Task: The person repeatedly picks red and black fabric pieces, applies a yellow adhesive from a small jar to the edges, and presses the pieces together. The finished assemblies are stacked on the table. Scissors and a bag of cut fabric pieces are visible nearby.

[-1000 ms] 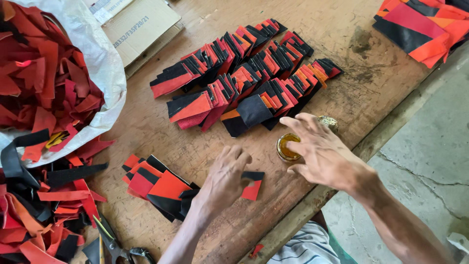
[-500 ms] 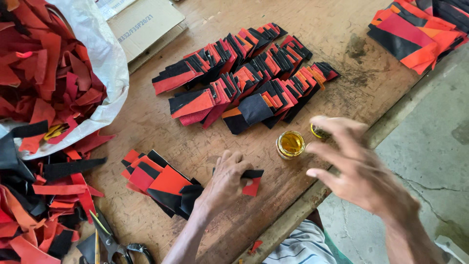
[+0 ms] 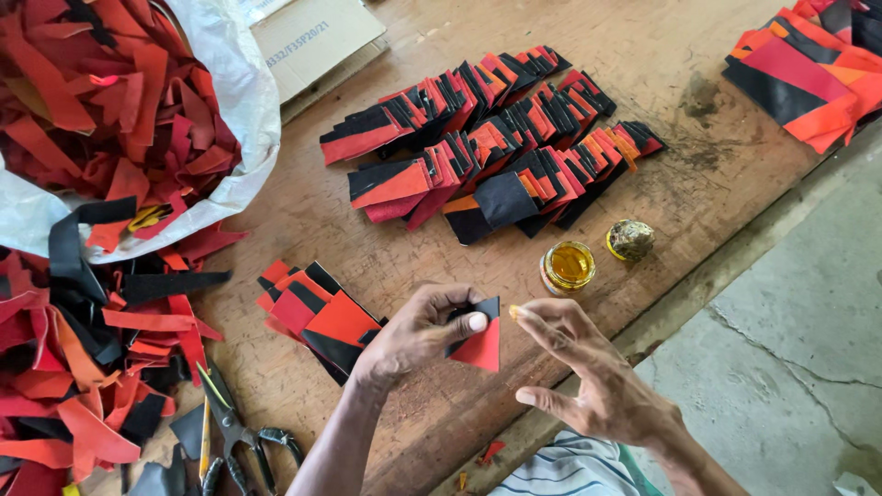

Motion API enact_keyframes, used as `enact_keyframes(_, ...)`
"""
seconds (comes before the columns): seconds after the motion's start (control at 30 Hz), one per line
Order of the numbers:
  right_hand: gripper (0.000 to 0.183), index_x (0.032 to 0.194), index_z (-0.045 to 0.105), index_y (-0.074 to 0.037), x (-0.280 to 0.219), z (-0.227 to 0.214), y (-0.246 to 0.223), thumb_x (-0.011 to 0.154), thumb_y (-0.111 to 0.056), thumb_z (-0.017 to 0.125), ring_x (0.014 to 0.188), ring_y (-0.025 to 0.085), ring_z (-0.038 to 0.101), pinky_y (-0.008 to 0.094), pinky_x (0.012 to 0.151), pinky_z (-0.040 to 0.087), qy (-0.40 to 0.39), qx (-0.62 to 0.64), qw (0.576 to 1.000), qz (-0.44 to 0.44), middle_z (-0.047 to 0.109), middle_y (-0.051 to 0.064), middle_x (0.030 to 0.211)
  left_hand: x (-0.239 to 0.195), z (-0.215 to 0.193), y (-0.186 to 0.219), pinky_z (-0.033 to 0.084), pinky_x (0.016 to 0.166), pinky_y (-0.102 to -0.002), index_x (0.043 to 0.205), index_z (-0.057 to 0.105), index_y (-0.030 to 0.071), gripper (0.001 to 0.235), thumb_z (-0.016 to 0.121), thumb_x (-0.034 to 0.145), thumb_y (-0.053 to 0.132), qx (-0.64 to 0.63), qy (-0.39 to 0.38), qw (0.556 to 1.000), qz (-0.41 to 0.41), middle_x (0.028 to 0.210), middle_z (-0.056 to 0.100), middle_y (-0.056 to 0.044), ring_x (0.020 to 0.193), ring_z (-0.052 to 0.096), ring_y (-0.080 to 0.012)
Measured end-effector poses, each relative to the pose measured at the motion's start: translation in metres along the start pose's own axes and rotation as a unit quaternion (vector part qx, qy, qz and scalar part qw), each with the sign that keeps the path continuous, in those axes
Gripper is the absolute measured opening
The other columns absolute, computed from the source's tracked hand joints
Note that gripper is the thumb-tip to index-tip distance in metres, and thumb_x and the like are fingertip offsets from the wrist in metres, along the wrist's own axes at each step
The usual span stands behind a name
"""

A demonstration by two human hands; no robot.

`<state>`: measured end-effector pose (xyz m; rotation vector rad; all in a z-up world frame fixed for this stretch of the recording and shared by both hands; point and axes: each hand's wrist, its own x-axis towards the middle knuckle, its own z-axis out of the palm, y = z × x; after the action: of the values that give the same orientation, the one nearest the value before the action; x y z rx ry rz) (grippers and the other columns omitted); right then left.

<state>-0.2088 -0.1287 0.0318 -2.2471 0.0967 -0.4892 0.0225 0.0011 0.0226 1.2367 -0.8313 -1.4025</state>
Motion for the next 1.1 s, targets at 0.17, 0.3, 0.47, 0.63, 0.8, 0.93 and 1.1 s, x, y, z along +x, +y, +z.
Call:
enact_keyframes(0.17, 0.093, 0.160, 0.027, -0.023, -0.002, 0.003, 0.003, 0.084, -0.033, 0.081, 0.132, 0.030, 0.049, 0.046, 0.108, 0.047, -0.009, -0.038, 0.999, -0.022, 0.048, 0.013, 0.145, -0.002, 0.004, 0.003, 0.035, 0.059, -0.020, 0.106, 0.068, 0.005, 0.026, 0.069, 0.098, 0.029, -0.021, -0.037, 0.999, 0.007, 0.080, 0.054, 0.010, 0.072, 0.045, -0.0004)
enact_keyframes(0.3, 0.080, 0.157, 0.039, -0.031, -0.004, 0.009, 0.003, 0.088, -0.032, 0.079, 0.121, 0.021, 0.056, 0.037, 0.101, 0.055, 0.017, -0.084, 0.995, -0.044, 0.054, 0.005, 0.138, -0.003, 0.005, 0.004, 0.046, 0.068, -0.021, 0.108, 0.066, 0.003, 0.024, 0.069, 0.098, 0.025, -0.084, -0.038, 0.995, 0.030, 0.089, 0.063, 0.008, 0.081, 0.055, -0.0002)
enact_keyframes(0.47, 0.080, 0.158, 0.032, -0.022, 0.002, 0.011, -0.002, 0.092, -0.031, 0.076, 0.112, 0.022, 0.054, 0.034, 0.089, 0.056, 0.084, -0.094, 0.989, -0.079, 0.050, 0.016, 0.138, -0.007, 0.005, 0.005, 0.038, 0.060, -0.022, 0.107, 0.068, 0.002, 0.022, 0.069, 0.100, 0.023, -0.064, -0.040, 0.997, 0.006, 0.084, 0.058, 0.006, 0.075, 0.049, -0.0030)
enact_keyframes(0.63, 0.068, 0.154, 0.046, -0.027, 0.005, 0.014, -0.013, 0.092, -0.021, 0.074, 0.103, 0.016, 0.057, 0.033, 0.082, 0.059, 0.044, -0.121, 0.980, -0.149, 0.055, 0.006, 0.126, -0.005, 0.002, 0.007, 0.046, 0.079, -0.022, 0.107, 0.066, 0.002, 0.021, 0.069, 0.102, 0.022, -0.070, -0.011, 0.994, 0.084, 0.094, 0.060, 0.006, 0.089, 0.051, -0.0024)
enact_keyframes(0.8, 0.057, 0.147, 0.050, -0.020, 0.006, 0.018, -0.010, 0.096, -0.021, 0.075, 0.099, 0.017, 0.055, 0.030, 0.076, 0.055, 0.084, -0.143, 0.979, -0.121, 0.055, 0.007, 0.125, -0.003, 0.001, 0.003, 0.047, 0.075, -0.022, 0.106, 0.067, 0.003, 0.024, 0.069, 0.098, 0.025, -0.070, -0.010, 0.996, 0.057, 0.090, 0.061, 0.007, 0.085, 0.052, -0.0029)
enact_keyframes(0.93, 0.059, 0.146, 0.054, -0.025, 0.011, 0.012, -0.014, 0.091, -0.020, 0.074, 0.098, 0.017, 0.057, 0.031, 0.078, 0.057, 0.045, -0.168, 0.974, -0.147, 0.053, 0.005, 0.119, 0.000, -0.001, 0.004, 0.047, 0.078, -0.022, 0.107, 0.068, 0.003, 0.025, 0.069, 0.098, 0.026, -0.065, 0.008, 0.996, 0.065, 0.093, 0.063, 0.007, 0.087, 0.053, -0.0023)
enact_keyframes(1.1, 0.066, 0.150, 0.050, -0.028, 0.003, 0.016, -0.021, 0.090, -0.018, 0.077, 0.099, 0.016, 0.059, 0.029, 0.075, 0.058, 0.025, -0.133, 0.980, -0.146, 0.053, 0.005, 0.124, 0.001, -0.003, 0.003, 0.046, 0.079, -0.022, 0.110, 0.067, 0.000, 0.025, 0.069, 0.103, 0.024, -0.079, 0.003, 0.993, 0.082, 0.096, 0.062, 0.005, 0.089, 0.052, -0.0028)
